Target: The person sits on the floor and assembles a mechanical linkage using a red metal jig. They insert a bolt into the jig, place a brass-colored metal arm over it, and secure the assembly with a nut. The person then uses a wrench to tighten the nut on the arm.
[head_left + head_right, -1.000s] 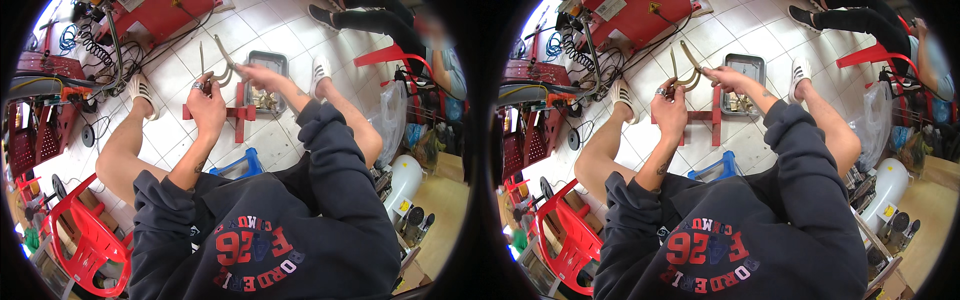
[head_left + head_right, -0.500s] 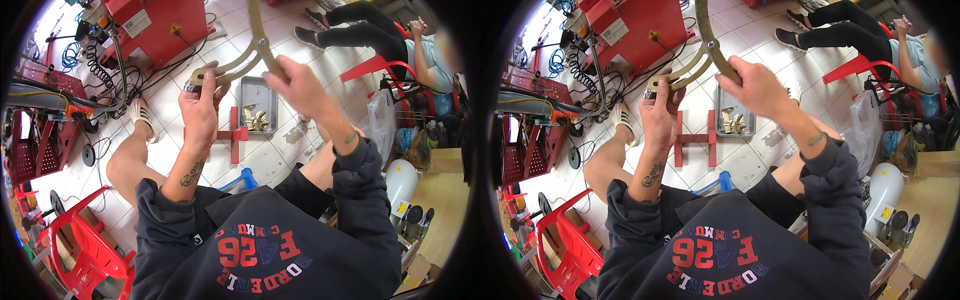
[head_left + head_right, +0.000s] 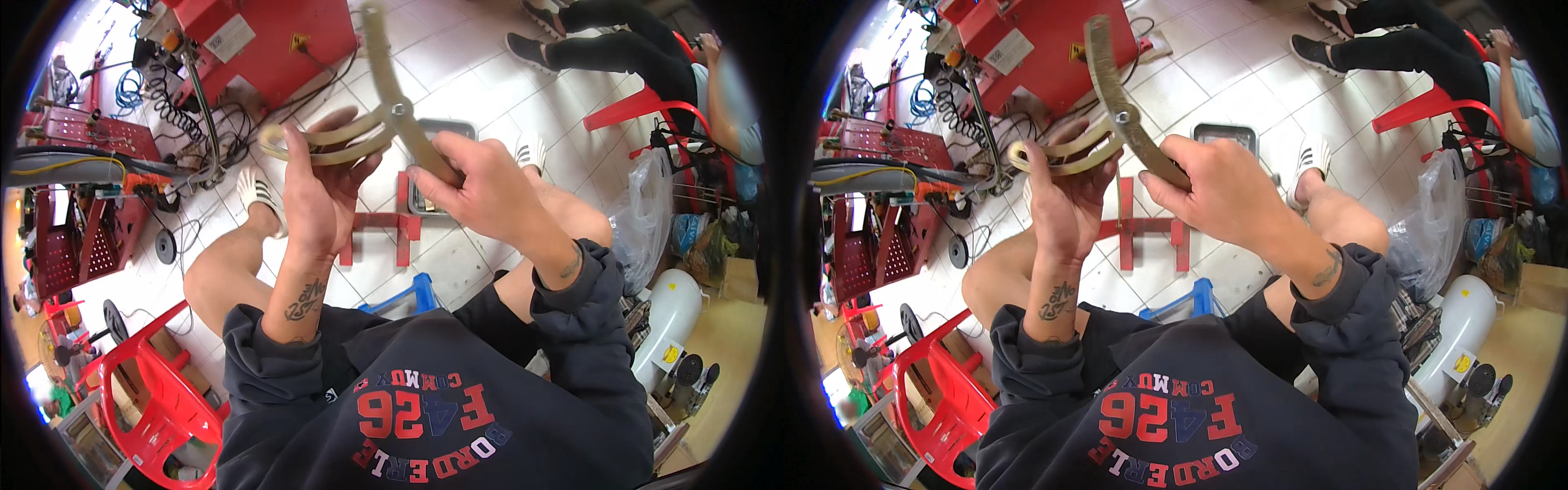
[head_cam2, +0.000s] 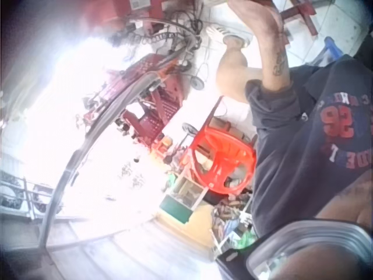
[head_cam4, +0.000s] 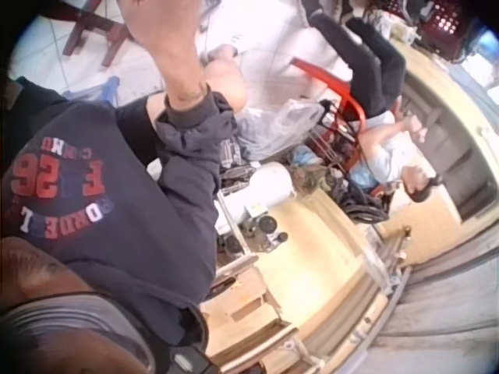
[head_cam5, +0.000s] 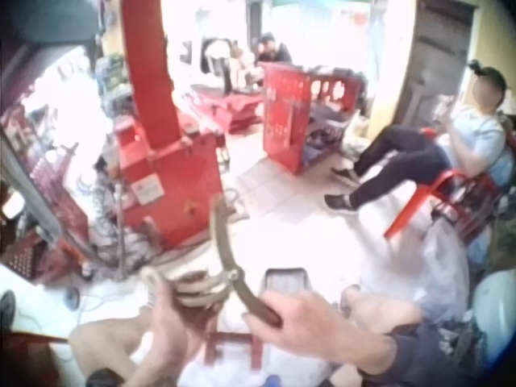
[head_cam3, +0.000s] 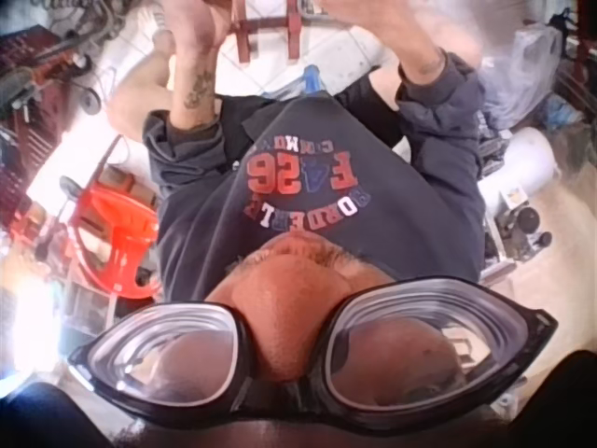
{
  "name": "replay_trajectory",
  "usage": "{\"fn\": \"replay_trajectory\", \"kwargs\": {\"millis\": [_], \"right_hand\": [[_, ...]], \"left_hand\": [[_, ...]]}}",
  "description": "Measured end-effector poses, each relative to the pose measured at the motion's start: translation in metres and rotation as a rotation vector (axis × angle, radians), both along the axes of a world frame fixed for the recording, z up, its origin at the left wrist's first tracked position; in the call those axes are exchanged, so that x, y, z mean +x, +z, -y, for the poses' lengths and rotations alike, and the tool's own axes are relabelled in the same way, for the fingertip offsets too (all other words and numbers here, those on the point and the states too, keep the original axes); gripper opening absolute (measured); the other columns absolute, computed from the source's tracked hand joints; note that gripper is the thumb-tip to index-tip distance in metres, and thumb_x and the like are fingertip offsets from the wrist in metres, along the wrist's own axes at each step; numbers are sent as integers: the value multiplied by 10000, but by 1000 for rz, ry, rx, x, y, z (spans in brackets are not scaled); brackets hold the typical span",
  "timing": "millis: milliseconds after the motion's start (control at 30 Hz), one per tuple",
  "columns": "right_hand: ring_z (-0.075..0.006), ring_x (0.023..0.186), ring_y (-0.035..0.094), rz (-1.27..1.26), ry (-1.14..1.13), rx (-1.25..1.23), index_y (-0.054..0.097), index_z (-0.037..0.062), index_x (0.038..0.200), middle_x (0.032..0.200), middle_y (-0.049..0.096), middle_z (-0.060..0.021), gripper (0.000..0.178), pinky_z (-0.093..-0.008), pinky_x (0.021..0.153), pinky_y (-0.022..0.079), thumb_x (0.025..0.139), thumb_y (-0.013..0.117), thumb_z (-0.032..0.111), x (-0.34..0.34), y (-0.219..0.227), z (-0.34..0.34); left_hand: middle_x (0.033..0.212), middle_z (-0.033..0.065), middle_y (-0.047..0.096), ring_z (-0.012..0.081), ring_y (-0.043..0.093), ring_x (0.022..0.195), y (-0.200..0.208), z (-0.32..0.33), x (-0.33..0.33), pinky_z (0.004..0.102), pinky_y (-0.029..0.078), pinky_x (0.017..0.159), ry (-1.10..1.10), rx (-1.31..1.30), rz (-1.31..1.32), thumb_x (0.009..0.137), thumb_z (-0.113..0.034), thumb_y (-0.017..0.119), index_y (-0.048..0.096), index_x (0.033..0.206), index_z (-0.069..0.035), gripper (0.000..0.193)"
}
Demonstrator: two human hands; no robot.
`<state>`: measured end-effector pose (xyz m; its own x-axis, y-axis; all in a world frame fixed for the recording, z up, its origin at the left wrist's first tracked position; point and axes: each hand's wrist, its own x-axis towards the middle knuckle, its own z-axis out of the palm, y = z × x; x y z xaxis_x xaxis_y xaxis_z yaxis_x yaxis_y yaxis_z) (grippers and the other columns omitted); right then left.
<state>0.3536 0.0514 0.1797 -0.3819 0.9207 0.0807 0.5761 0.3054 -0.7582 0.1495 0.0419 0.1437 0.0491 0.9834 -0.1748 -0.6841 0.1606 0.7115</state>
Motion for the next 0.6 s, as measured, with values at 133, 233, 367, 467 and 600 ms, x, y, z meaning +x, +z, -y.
{"fn": "replay_trajectory", "kwargs": {"millis": [133, 233, 367, 467, 600], "right_hand": [[-266, 473, 521, -35, 39, -24, 579, -3, 742, 554, 532, -143, 295, -381, 492, 399, 878, 715, 222, -4, -12, 6], [-148, 486, 357, -125, 62, -190, 582, -24, 703, 526, 442, -87, 311, -326, 481, 322, 885, 710, 192, 0, -11, 2], [-137, 496, 347, -205, 100, -366, 589, -36, 723, 528, 426, -80, 315, -333, 485, 313, 914, 692, 192, 1, -7, 1], [-143, 491, 357, -166, 142, -302, 598, -36, 735, 528, 431, -86, 319, -338, 485, 316, 930, 682, 202, -1, -9, -4], [-224, 455, 416, -64, 148, -181, 604, -16, 733, 529, 490, -116, 330, -363, 483, 341, 938, 675, 232, -10, -17, -2]], "left_hand": [[1246, 195, 636, 255, 663, 1128, 1, 0, 15, 401, 549, 1008, 25, 19, -136, 1082, -456, 410, 520, 1328, 83, 602], [1196, 173, 641, 249, 683, 1088, 5, 4, 7, 392, 578, 963, -37, 31, -211, 1047, -357, 551, 549, 1257, 63, 470], [1155, 147, 640, 237, 686, 1074, 18, 7, -4, 367, 593, 927, -85, -8, -322, 996, -323, 659, 564, 1197, 17, 406], [1142, 139, 643, 220, 691, 1044, 10, 4, -10, 350, 603, 897, -67, 47, -348, 978, -328, 687, 559, 1225, 3, 432], [1135, 146, 652, 223, 699, 1023, 8, 1, -12, 368, 615, 886, 5, -73, -305, 1029, -291, 592, 535, 1287, 29, 415]]}}
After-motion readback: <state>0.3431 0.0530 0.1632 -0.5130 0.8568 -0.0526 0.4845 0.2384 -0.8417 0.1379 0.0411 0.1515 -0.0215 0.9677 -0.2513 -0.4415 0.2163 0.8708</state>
